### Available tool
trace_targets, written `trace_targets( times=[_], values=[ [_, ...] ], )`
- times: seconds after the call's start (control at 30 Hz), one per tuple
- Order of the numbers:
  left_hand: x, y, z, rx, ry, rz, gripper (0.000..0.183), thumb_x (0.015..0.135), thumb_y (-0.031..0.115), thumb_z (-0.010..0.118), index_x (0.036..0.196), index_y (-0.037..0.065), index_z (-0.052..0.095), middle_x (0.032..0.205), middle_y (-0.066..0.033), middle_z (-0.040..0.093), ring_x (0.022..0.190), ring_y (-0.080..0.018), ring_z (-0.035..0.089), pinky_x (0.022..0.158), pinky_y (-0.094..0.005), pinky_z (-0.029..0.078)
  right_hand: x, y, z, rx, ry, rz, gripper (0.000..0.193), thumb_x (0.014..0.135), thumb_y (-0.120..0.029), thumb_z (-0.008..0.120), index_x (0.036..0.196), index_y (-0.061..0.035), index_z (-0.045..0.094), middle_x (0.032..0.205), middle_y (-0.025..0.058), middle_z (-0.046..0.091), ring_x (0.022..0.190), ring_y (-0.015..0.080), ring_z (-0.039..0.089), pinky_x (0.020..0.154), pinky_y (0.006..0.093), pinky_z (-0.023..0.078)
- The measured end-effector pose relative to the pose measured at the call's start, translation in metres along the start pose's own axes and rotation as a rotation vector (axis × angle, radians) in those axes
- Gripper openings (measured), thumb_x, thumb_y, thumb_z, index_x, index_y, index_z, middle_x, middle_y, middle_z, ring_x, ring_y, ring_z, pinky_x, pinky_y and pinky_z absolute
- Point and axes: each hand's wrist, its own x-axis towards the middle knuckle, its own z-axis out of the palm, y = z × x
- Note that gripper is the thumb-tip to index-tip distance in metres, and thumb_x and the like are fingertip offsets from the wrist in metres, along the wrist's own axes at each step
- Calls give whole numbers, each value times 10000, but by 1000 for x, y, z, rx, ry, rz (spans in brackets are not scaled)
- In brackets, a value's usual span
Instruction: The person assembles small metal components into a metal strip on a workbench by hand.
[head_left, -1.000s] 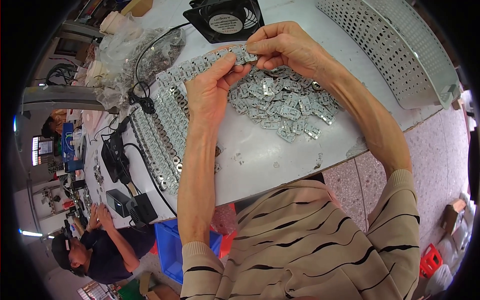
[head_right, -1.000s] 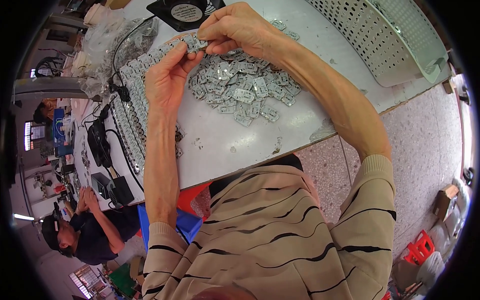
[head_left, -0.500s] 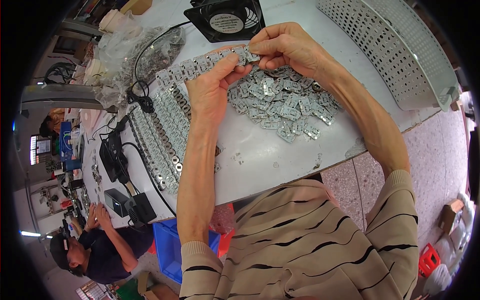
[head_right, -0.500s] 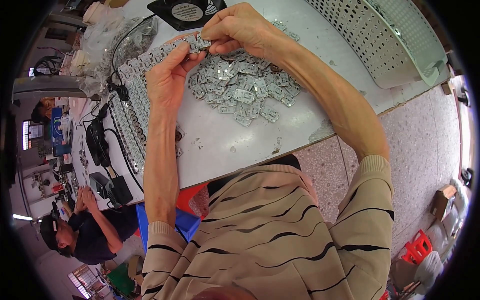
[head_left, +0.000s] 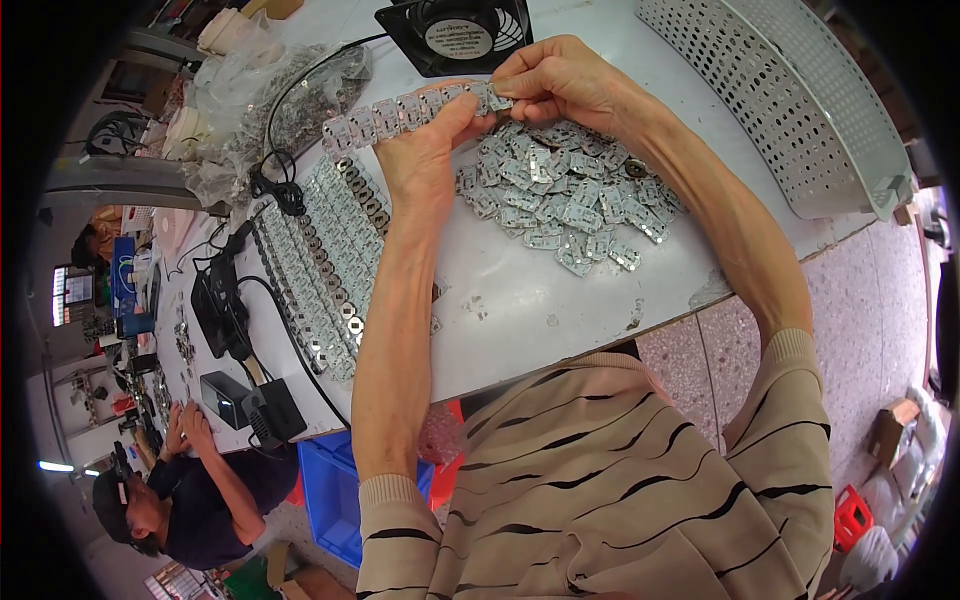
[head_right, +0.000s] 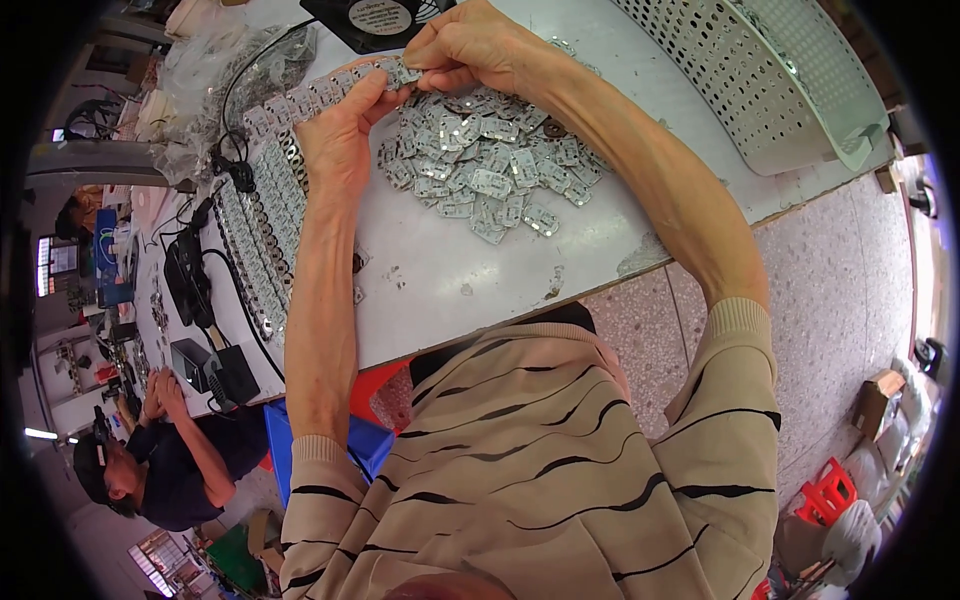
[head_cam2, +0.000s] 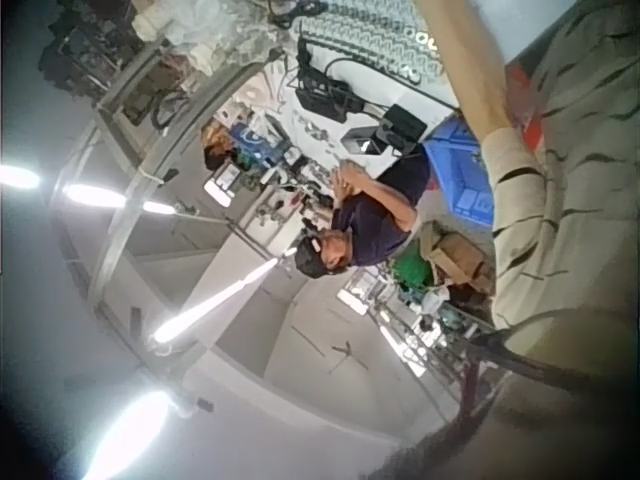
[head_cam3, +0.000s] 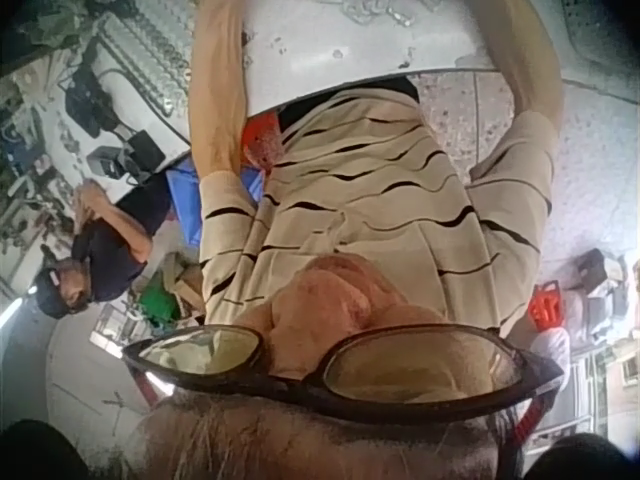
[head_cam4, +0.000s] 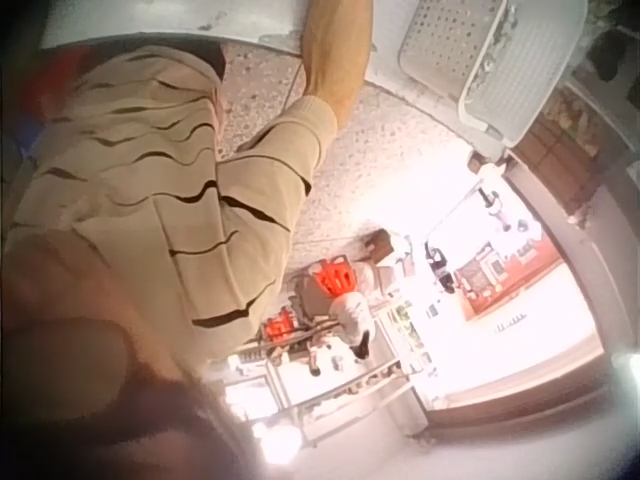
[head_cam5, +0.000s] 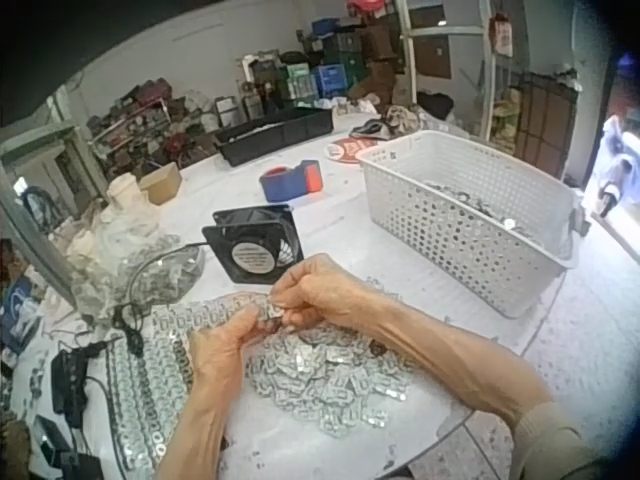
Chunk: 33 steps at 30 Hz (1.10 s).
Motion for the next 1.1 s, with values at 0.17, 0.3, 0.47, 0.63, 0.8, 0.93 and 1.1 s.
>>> trace_targets(
  times=[0.17,0.3,0.47,0.63,0.8,0.93,1.1],
  values=[
    [7,-6,-7,-42,19,-71,123,748,-47,609,869,-57,594,800,-106,615,649,-183,611,645,-320,560,6,4,7,-59,57,41,134,773,-31,602,882,46,596,719,68,611,557,75,587,493,127,489],
    [9,-9,-9,-78,30,-119,104,750,-51,601,853,-58,589,796,-106,608,645,-181,608,660,-330,566,7,7,5,-50,65,37,133,777,-36,598,891,32,601,735,62,614,567,65,586,498,124,489],
    [8,-8,-10,-92,18,-119,108,753,-49,598,860,-59,584,808,-109,606,644,-182,607,664,-328,567,5,7,6,-60,61,17,134,782,-43,593,898,25,601,743,48,611,569,52,578,503,121,487],
    [5,-6,-7,-146,7,-141,97,763,-35,598,856,-61,591,789,-110,607,675,-182,607,699,-340,560,-5,5,9,-67,111,-18,148,782,-61,603,901,27,599,732,40,600,562,53,572,503,123,486],
    [2,-2,-5,-172,20,-155,143,748,-32,605,885,-59,575,814,-101,593,654,-162,592,644,-293,559,-17,1,11,-41,99,-68,144,778,-58,607,889,34,596,730,50,599,567,69,583,502,131,489],
    [0,-1,-4,-155,-27,-170,152,750,-25,609,893,-60,573,820,-99,591,651,-158,589,646,-299,559,-22,0,10,-22,105,-66,142,775,-48,605,885,40,593,716,54,598,565,77,586,500,137,490],
    [-5,2,-2,-146,-60,-157,157,746,-24,611,895,-59,572,815,-99,593,650,-163,593,640,-306,559,-24,-3,10,1,116,-45,122,770,-30,594,863,49,596,707,63,596,558,78,583,494,137,488]
  ],
)
